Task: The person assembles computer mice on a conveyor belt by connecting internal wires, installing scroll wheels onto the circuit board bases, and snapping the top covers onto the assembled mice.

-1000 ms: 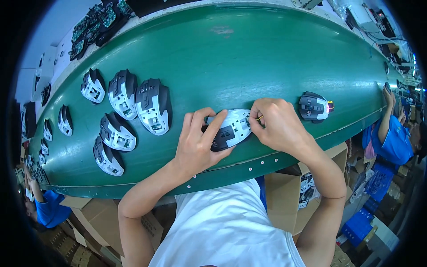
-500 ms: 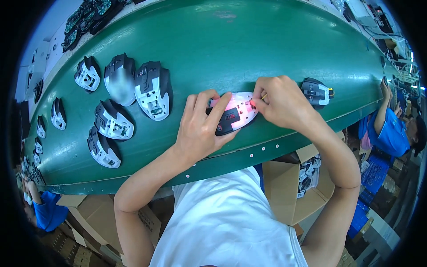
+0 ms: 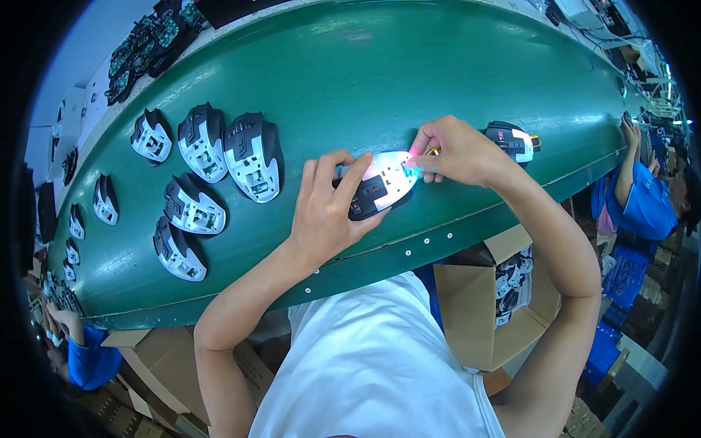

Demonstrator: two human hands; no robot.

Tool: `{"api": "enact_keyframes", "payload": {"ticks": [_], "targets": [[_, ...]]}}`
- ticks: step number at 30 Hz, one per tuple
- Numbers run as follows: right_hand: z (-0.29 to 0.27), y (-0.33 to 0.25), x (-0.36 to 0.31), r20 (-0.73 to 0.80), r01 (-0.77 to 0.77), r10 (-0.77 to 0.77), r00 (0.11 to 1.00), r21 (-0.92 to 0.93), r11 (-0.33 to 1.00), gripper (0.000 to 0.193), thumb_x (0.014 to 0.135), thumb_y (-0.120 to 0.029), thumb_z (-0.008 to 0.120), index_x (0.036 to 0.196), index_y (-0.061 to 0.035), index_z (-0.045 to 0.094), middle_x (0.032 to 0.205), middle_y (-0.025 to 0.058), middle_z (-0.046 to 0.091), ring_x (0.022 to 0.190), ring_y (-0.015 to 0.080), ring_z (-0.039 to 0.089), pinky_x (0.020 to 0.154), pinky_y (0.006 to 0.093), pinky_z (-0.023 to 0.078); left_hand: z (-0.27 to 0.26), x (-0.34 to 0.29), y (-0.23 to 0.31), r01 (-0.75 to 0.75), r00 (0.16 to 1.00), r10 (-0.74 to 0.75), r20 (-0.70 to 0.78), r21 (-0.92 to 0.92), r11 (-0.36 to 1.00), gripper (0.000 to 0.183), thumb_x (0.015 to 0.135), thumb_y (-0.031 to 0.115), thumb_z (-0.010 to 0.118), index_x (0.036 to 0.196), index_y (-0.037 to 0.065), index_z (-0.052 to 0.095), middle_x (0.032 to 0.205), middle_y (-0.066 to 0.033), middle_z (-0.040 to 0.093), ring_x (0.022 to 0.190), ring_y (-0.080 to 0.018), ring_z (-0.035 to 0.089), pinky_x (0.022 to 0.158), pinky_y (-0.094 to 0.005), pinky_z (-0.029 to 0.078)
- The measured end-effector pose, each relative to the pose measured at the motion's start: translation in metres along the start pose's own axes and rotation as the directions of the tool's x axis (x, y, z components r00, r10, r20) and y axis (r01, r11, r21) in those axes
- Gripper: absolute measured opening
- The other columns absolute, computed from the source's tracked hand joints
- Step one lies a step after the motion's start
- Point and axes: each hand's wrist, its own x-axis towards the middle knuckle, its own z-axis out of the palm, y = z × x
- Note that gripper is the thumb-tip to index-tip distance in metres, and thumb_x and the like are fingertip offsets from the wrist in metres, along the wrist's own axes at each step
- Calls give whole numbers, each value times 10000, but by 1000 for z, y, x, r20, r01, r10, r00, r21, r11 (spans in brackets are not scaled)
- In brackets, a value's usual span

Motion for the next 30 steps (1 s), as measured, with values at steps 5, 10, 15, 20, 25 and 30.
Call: {"api": "enact_keyframes", "payload": {"ticks": [5,10,15,20,25,30], "targets": [[7,-13,-3,-75,-23,10,997,-173,985,189,860,-75,745,928,90,683,786,161,721,681,189,708,600,324,560,0,1,0,3,1000,-3,-1,5,1000,683,661,260,900,1226,-27,647,1112,-171,545,948,-321,531,832,-412,490],[12,-11,1,-92,88,-149,985,-479,873,220,858,-102,746,932,96,683,789,171,721,673,207,717,595,347,565,-2,1,1,-19,1000,19,-2,27,999,693,663,255,899,1237,-35,639,1121,-179,543,954,-327,529,835,-413,488],[-2,-13,-1,20,18,-14,1000,-174,985,247,878,-118,744,954,107,678,798,171,723,670,209,720,599,331,574,0,0,-1,-35,999,35,6,19,999,716,637,214,915,1271,17,646,1144,-139,549,941,-314,528,784,-420,508],[0,-19,-6,33,9,-3,999,-176,984,180,929,-61,699,978,108,659,809,160,713,700,183,716,605,306,584,0,-1,-2,-42,999,43,-9,24,999,710,649,213,911,1276,17,643,1137,-137,551,937,-313,525,786,-420,505],[-1,-16,-4,41,9,-2,999,-182,983,185,925,-63,701,973,111,658,800,157,716,701,186,717,608,306,585,-3,1,1,-27,999,27,23,20,999,668,670,230,891,1239,-22,649,1129,-171,537,965,-329,527,839,-418,492],[5,-19,-4,-9,2,-4,1000,-196,981,178,914,-58,705,942,113,663,777,156,717,685,183,716,600,307,579,-3,1,0,-21,999,20,34,31,999,676,674,227,889,1252,-19,639,1132,-174,536,971,-336,528,851,-430,488]]}}
